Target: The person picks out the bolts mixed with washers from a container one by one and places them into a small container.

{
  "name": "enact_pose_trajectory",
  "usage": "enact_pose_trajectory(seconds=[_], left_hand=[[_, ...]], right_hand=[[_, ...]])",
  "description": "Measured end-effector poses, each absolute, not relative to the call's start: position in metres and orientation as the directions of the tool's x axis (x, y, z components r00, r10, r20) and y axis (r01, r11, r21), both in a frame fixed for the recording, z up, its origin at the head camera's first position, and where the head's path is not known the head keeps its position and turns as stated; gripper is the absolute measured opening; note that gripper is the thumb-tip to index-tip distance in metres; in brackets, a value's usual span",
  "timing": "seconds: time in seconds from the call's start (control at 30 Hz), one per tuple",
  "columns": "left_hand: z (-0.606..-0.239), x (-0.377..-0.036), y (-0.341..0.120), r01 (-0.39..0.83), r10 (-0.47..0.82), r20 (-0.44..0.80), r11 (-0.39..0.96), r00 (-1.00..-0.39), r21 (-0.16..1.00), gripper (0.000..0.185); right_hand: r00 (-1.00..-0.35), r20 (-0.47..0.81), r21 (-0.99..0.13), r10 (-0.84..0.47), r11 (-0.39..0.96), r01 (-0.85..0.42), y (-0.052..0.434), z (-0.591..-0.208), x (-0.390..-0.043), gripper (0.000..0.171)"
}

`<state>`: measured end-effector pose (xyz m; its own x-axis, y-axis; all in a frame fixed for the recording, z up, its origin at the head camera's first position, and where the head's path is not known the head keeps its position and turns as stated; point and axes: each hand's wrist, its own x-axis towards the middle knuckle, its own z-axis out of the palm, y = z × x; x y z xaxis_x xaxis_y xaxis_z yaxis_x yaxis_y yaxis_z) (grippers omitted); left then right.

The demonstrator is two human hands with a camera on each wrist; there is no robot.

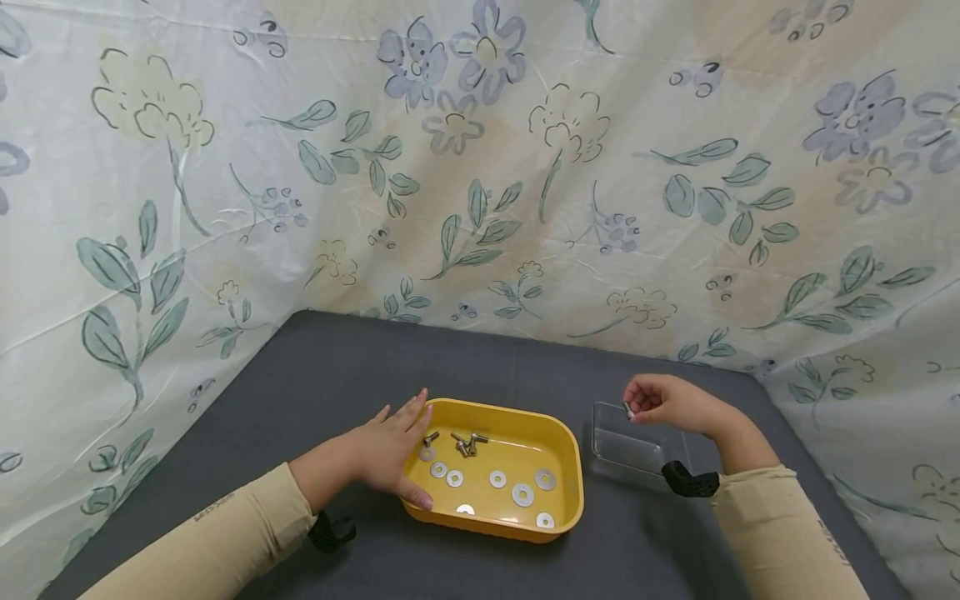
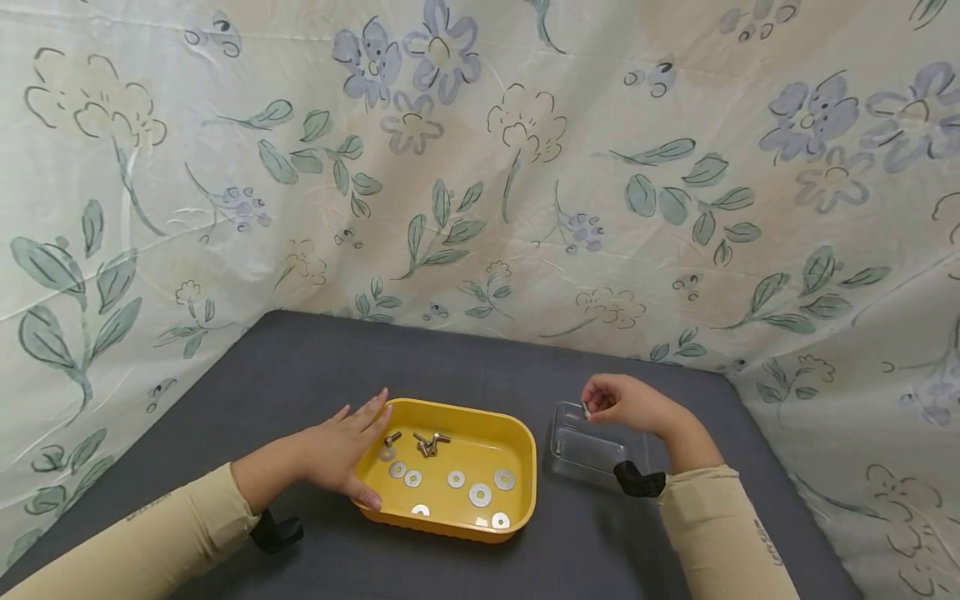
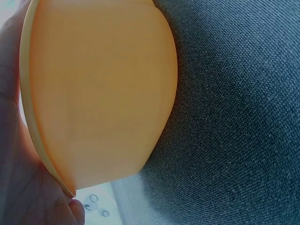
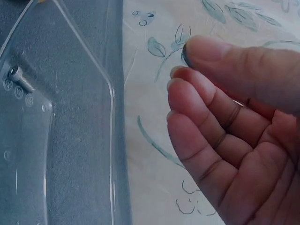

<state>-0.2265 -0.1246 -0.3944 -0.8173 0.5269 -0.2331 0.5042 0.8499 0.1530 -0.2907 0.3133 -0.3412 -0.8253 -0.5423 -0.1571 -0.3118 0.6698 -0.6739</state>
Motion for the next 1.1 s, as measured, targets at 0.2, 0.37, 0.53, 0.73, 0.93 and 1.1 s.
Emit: enact_pose_trajectory(seconds=[0.2,0.37,0.53,0.73,0.93,1.1], left_hand=[[-0.395,-0.227,-0.125,0.501,0.524,-0.234,0.852,-0.819,0.152,0.128],[-0.394,-0.226,-0.125,0.5,0.521,-0.236,0.853,-0.82,0.149,0.128],[-0.394,-0.226,-0.125,0.499,0.519,-0.239,0.855,-0.82,0.145,0.128],[-0.394,-0.226,-0.125,0.501,0.521,-0.238,0.854,-0.82,0.144,0.128],[-0.396,-0.227,-0.126,0.506,0.529,-0.234,0.848,-0.816,0.156,0.127],[-0.395,-0.227,-0.126,0.506,0.527,-0.231,0.85,-0.818,0.149,0.127]], right_hand=[[-0.827,-0.173,-0.671,-0.535,0.679,-0.299,0.318,-0.345,-0.292,0.021],[-0.831,-0.192,-0.664,-0.522,0.693,-0.281,0.321,-0.348,-0.291,0.021],[-0.827,-0.193,-0.67,-0.528,0.686,-0.281,0.323,-0.351,-0.291,0.023],[-0.82,-0.187,-0.686,-0.541,0.67,-0.285,0.326,-0.356,-0.292,0.02],[-0.818,-0.201,-0.692,-0.539,0.669,-0.271,0.327,-0.358,-0.294,0.019],[-0.821,-0.2,-0.687,-0.534,0.674,-0.271,0.326,-0.358,-0.293,0.021]])
